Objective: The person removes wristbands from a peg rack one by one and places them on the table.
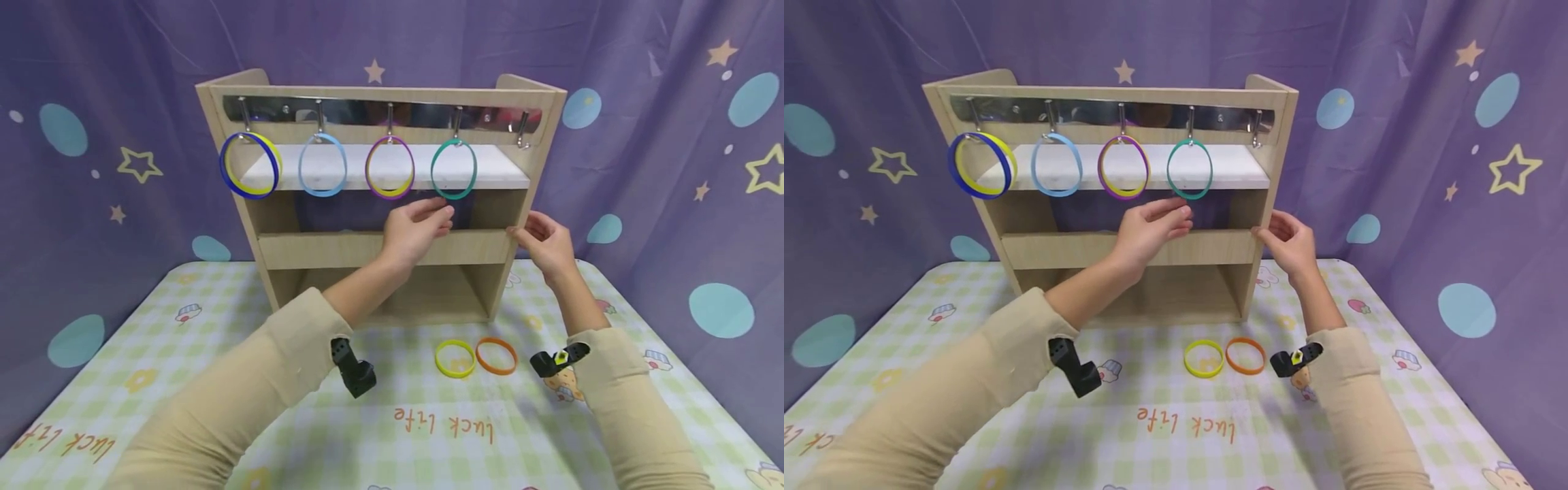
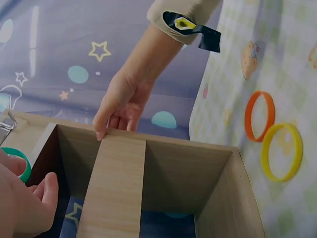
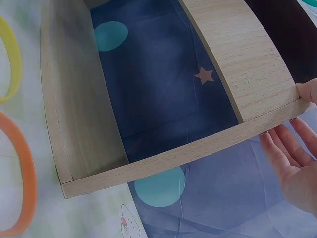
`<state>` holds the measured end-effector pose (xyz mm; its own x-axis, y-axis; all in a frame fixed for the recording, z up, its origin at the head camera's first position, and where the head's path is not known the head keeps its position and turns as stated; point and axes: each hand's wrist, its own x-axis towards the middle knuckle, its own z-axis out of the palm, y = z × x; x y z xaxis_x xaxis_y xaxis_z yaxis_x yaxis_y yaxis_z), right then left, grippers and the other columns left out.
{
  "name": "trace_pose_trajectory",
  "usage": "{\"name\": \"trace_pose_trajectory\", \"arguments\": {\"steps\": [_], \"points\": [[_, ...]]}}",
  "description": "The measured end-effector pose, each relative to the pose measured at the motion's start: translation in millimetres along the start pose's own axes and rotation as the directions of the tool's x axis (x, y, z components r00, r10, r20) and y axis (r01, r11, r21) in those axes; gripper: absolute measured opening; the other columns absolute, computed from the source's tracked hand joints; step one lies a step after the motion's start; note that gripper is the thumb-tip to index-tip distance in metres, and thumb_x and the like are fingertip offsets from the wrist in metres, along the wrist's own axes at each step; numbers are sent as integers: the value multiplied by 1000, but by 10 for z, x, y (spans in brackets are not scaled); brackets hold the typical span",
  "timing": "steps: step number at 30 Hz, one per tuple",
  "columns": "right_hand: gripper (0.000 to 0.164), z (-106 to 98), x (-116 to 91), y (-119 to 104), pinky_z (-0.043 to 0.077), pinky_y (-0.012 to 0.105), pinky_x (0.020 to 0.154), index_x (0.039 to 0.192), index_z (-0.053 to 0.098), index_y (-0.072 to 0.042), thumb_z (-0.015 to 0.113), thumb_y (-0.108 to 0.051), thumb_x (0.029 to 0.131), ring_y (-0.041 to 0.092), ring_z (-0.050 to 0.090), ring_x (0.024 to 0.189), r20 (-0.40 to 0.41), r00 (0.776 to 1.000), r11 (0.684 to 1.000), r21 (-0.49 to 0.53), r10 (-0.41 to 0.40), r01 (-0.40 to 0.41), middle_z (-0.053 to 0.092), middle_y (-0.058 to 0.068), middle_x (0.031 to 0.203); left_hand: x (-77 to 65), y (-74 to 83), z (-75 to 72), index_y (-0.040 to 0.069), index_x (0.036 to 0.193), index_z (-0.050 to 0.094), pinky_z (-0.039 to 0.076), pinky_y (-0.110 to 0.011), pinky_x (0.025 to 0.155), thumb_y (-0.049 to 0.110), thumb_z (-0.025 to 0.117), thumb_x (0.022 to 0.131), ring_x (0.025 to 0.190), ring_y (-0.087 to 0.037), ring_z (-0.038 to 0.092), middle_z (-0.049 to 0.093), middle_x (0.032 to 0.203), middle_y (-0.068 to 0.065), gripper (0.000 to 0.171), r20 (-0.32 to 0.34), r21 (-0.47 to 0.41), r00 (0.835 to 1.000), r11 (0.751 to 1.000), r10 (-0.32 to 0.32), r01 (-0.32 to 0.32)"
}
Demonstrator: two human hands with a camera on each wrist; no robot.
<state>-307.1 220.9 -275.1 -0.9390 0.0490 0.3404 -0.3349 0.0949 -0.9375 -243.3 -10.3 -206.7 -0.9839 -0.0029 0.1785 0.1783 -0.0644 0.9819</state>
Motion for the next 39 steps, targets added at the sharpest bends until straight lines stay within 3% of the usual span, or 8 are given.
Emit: {"name": "trace_pose_trajectory", "arguments": {"steps": [3,12,21,28,39], "points": [[21,-4,2,8,56,7,70,97,63,-25,69,-9,85,-7,65,77,-5,1000,1000,-1,-3,3,68,-21,82,31,7,57,-5,119,64,60,-30,89,10,66,91,73,-7,65,69,111,-24,32,-28,-76,1000,997,-3,0],[22,-10,24,6,57,8,70,96,64,-24,69,-7,84,-6,65,76,-10,1000,999,29,-26,26,69,-20,81,44,28,148,-10,117,61,60,-34,90,8,63,92,73,-9,64,66,112,-30,30,-95,-251,995,967,20,-43],[22,18,10,42,57,8,70,96,63,-23,66,-4,85,-6,66,75,-3,1000,999,41,-27,28,69,-20,80,-12,30,154,-13,110,63,59,-40,92,4,64,91,67,-7,63,65,108,-34,26,-133,-276,990,957,50,-85],[22,12,9,53,57,8,69,97,63,-22,65,-4,86,-6,66,75,-8,999,999,26,-44,44,69,-19,79,-52,57,180,-13,108,65,60,-39,89,4,65,89,66,-7,64,69,87,-18,25,-120,-305,991,949,51,-86],[22,8,11,37,57,8,70,97,62,-23,66,-5,85,-7,65,76,-16,999,1000,4,-31,31,68,-21,79,-117,125,206,-13,110,64,63,-29,81,5,64,91,64,-6,65,66,107,-35,26,-132,-330,988,937,76,-116]]}}
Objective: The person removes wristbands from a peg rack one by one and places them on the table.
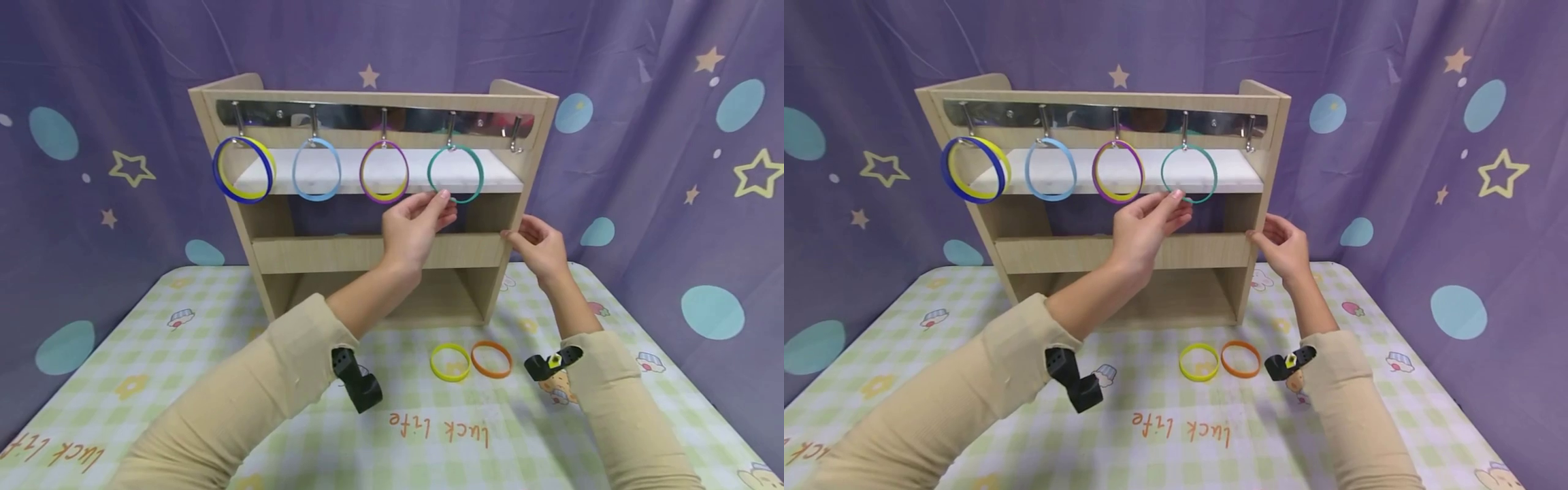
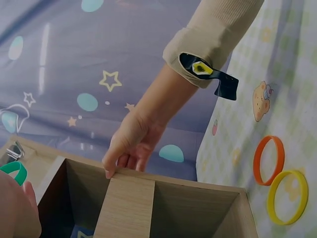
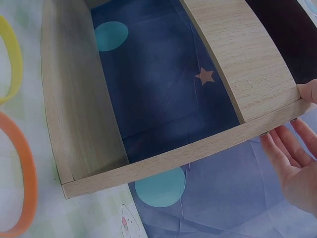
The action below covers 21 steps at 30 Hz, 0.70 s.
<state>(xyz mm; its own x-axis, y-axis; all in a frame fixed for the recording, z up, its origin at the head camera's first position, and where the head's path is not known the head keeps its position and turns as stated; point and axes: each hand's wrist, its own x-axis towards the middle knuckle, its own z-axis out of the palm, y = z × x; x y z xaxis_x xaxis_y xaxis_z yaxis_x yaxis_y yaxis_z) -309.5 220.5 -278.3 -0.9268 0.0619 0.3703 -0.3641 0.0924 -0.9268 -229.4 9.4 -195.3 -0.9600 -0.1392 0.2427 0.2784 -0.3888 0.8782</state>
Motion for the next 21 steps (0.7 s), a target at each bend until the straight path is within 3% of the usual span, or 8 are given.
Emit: {"name": "trace_pose_trajectory", "arguments": {"steps": [11,21], "points": [[21,-10,19,11,57,8,71,98,62,-22,66,-5,86,-6,65,76,2,1000,1000,-3,3,-3,68,-20,80,-12,114,48,-13,110,64,62,-30,85,6,63,92,66,-7,66,67,103,-31,26,12,-52,1000,998,-17,17],[21,-10,16,17,57,8,71,99,62,-21,66,-6,85,-6,65,77,-1,1000,1000,-5,-6,6,68,-20,80,-65,182,53,-12,110,64,62,-30,84,5,62,92,68,-9,66,66,77,-6,25,41,-65,999,998,-13,15]]}}
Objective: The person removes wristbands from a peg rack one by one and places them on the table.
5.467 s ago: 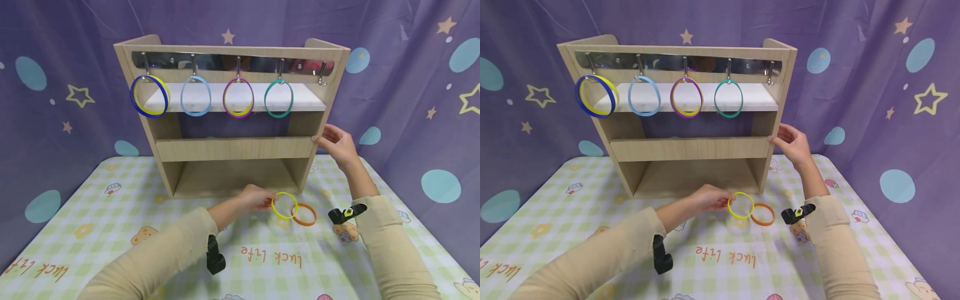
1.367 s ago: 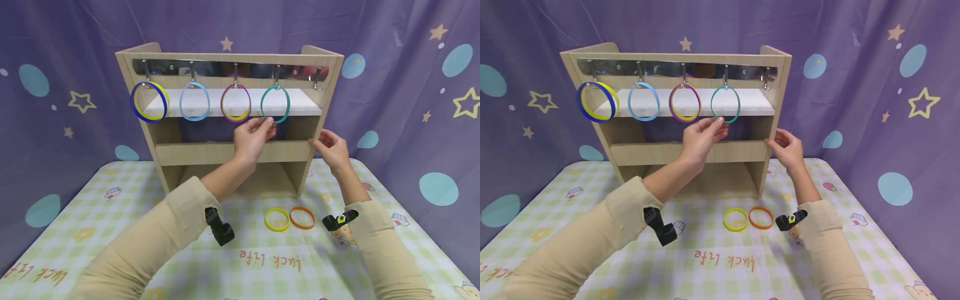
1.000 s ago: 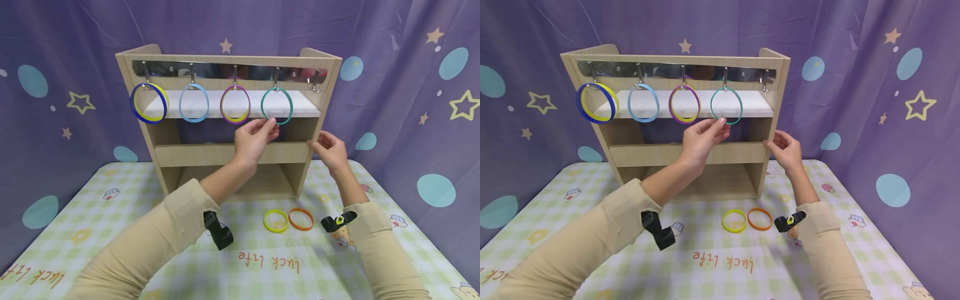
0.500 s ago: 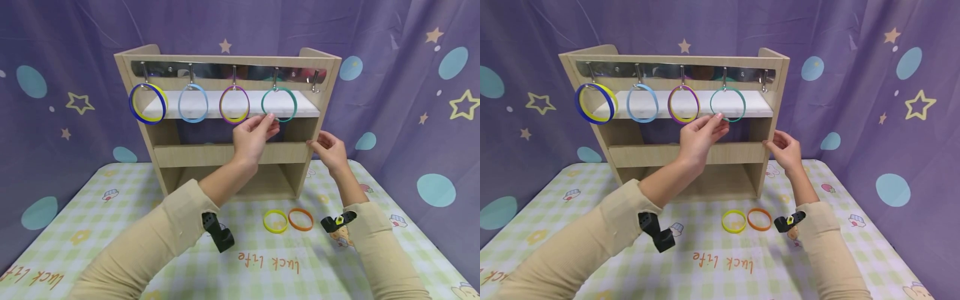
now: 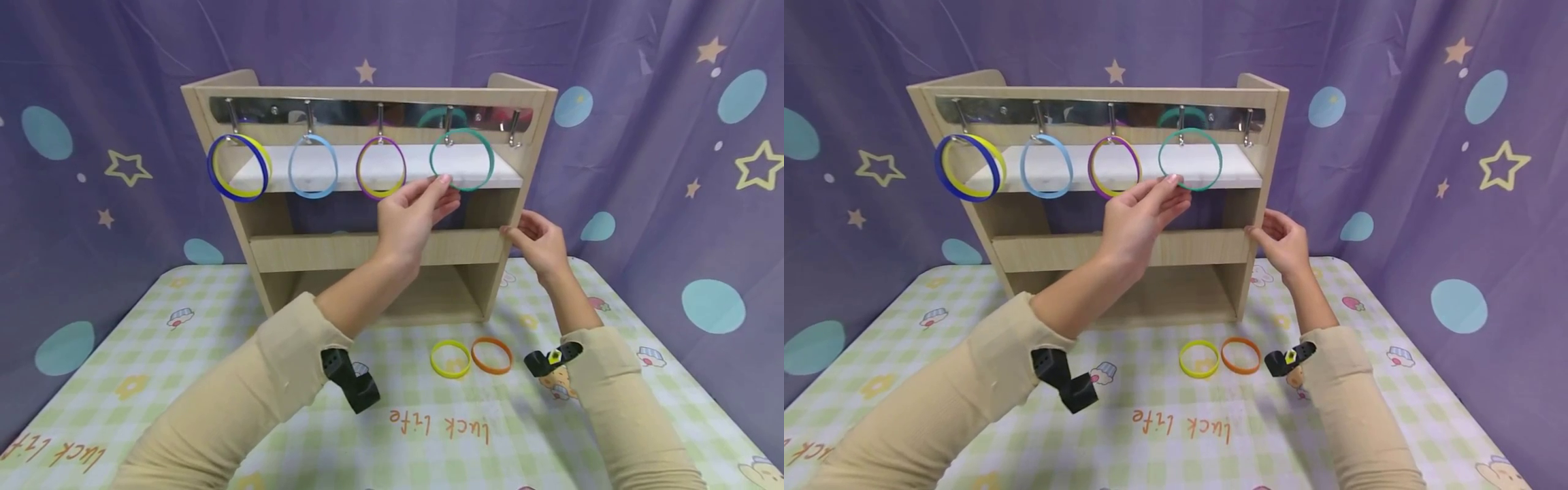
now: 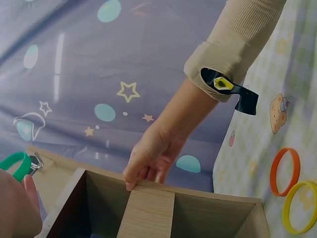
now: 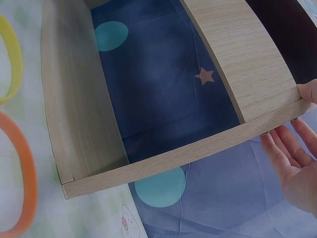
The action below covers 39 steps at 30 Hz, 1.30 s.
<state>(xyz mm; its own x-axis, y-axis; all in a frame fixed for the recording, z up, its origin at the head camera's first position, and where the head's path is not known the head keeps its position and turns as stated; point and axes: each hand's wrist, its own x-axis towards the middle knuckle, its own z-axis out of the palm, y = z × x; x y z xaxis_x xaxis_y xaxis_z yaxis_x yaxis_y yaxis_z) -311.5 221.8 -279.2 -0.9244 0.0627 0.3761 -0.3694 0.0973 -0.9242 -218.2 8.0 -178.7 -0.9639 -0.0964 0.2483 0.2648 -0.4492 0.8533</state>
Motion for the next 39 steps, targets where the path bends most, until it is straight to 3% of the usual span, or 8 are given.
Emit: {"name": "trace_pose_trajectory", "arguments": {"steps": [6,16,19,23,25,32,39], "points": [[21,-1,2,-18,57,8,71,98,63,-23,67,-7,85,-5,64,77,-10,1000,1000,-6,-3,3,68,-19,80,-22,25,-15,-14,109,63,62,-32,84,3,62,92,67,-9,66,65,73,-2,25,47,0,999,1000,13,-13],[20,-1,24,-60,57,8,70,98,64,-23,69,-9,84,-6,64,76,-6,1000,1000,-6,-7,7,68,-19,79,-20,-58,-169,-13,105,64,63,-34,82,4,64,90,63,-8,68,68,69,2,22,146,108,989,994,-19,3],[20,-1,19,-64,57,8,70,97,63,-24,68,-9,84,-6,64,76,-7,1000,1000,-8,-4,4,67,-19,79,-33,-98,-205,-11,105,66,62,-33,83,6,65,90,64,-8,69,69,74,-2,23,144,158,987,986,-66,43],[21,4,23,-68,57,8,70,96,63,-23,67,-6,84,-5,64,76,-11,1000,1000,9,-4,4,68,-19,79,-45,-166,-252,-11,107,65,62,-34,82,6,66,90,65,-9,68,72,93,-23,24,148,219,981,971,-129,94],[21,4,24,-69,57,8,70,97,64,-23,66,-5,84,-5,64,76,-11,1000,1000,20,-1,1,68,-18,79,-50,-202,-280,-13,109,64,62,-34,82,5,65,90,65,-9,68,70,97,-26,26,152,239,974,963,-166,127],[21,10,18,-64,57,8,70,100,65,-21,70,-9,83,-4,65,76,-8,1000,1000,22,19,-19,68,-17,80,-59,-301,-403,-16,113,62,62,-35,85,0,63,89,66,-11,67,67,75,-6,28,138,260,945,932,-296,254],[20,5,2,-20,57,8,71,99,64,-22,69,-9,84,-4,65,76,1,1000,1000,17,23,-23,68,-18,81,-82,-400,-570,-14,115,62,60,-36,89,-1,63,90,68,-11,66,66,74,-4,29,124,322,907,881,-403,348]]}}
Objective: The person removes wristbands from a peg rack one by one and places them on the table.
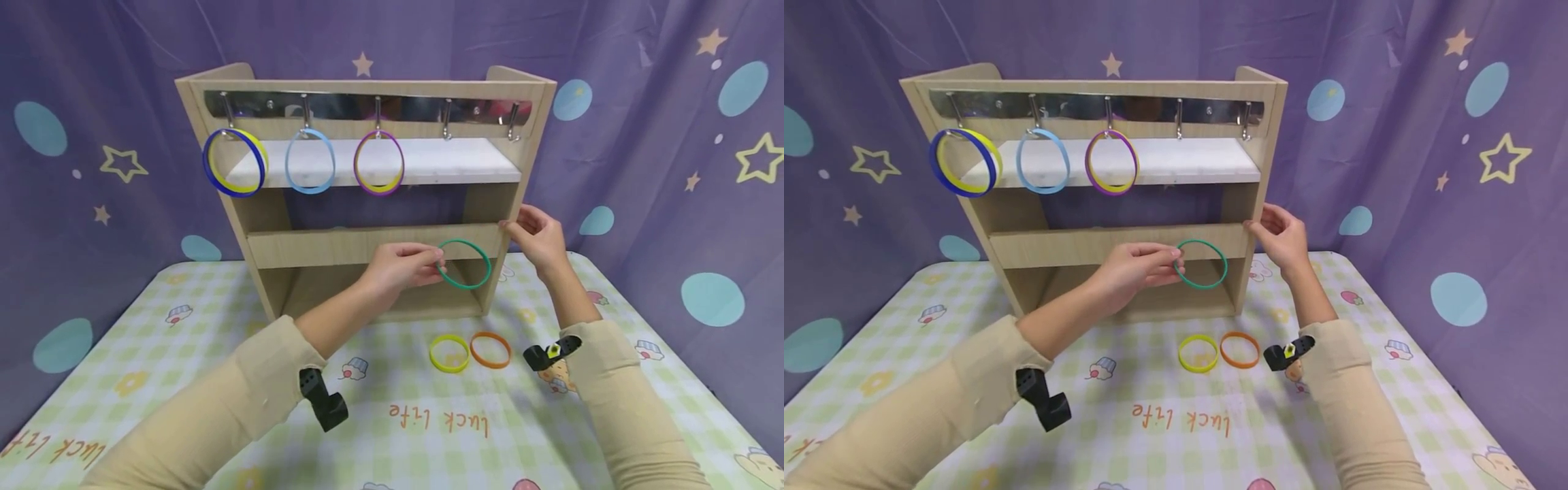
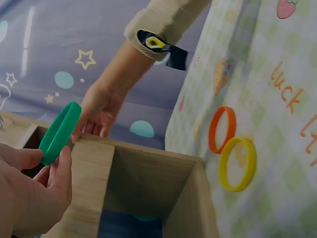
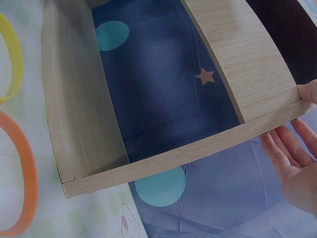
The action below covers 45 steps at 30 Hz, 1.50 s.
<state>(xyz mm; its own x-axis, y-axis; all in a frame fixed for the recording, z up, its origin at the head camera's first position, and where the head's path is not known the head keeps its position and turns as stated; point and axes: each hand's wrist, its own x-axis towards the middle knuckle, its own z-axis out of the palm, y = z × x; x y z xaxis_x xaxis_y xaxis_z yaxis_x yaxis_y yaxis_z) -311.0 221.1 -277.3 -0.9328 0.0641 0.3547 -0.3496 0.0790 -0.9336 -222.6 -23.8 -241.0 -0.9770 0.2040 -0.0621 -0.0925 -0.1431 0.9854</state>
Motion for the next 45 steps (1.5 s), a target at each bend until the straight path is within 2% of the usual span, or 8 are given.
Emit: {"name": "trace_pose_trajectory", "arguments": {"steps": [8,15,19,22,26,31,38,45], "points": [[20,-4,-22,0,57,8,72,98,63,-24,68,-10,85,-6,65,77,-2,1000,999,-32,-2,2,67,-19,81,-13,-190,-139,-11,111,65,61,-31,87,4,64,90,68,-8,67,67,73,-3,26,-8,80,997,993,-81,81],[20,3,-18,-8,57,8,71,96,63,-25,67,-8,86,-6,64,76,-5,1000,999,-36,-16,15,67,-20,79,-16,-387,-269,-10,111,65,58,-36,94,7,64,91,67,-6,66,69,77,-3,27,3,131,989,980,-149,148],[20,-2,-16,9,56,7,70,96,63,-24,67,-7,85,-7,64,75,-3,1000,1000,-20,-17,17,67,-20,78,-18,-531,-340,-9,113,65,61,-29,88,9,64,91,68,-5,65,69,80,-2,29,-3,169,979,964,-205,203],[20,-4,-15,18,56,7,70,97,62,-23,67,-8,86,-7,64,76,-6,1000,999,-39,-17,17,67,-20,79,-24,-641,-397,-10,114,65,62,-24,81,9,63,92,70,-6,65,71,87,-7,29,-14,192,974,955,-228,227],[20,-10,-15,21,56,7,72,102,62,-21,67,-9,86,-7,64,77,-6,1000,998,-57,-15,14,67,-21,81,-37,-760,-481,-11,113,64,62,-23,79,8,61,93,71,-7,64,71,97,-13,28,-24,212,969,946,-246,246],[21,-15,-6,17,56,7,72,104,61,-19,65,-8,87,-7,64,77,2,1000,999,-50,-17,17,67,-22,81,-63,-846,-579,-10,112,65,62,-22,79,8,60,93,70,-8,64,71,97,-15,26,-48,223,963,937,-265,269],[23,-21,14,27,56,7,72,100,61,-24,64,-6,86,-7,65,77,6,1000,1000,-26,-11,11,68,-22,80,-95,-948,-697,-10,115,63,60,-28,88,9,61,93,73,-9,64,70,95,-12,29,-57,256,956,921,-288,292],[22,-14,27,33,56,8,72,102,62,-22,66,-7,86,-7,65,77,-3,1000,999,-40,-12,11,68,-22,81,-123,-1079,-781,-9,113,64,61,-21,77,10,61,93,69,-8,63,70,89,-10,28,-60,284,949,906,-311,315]]}}
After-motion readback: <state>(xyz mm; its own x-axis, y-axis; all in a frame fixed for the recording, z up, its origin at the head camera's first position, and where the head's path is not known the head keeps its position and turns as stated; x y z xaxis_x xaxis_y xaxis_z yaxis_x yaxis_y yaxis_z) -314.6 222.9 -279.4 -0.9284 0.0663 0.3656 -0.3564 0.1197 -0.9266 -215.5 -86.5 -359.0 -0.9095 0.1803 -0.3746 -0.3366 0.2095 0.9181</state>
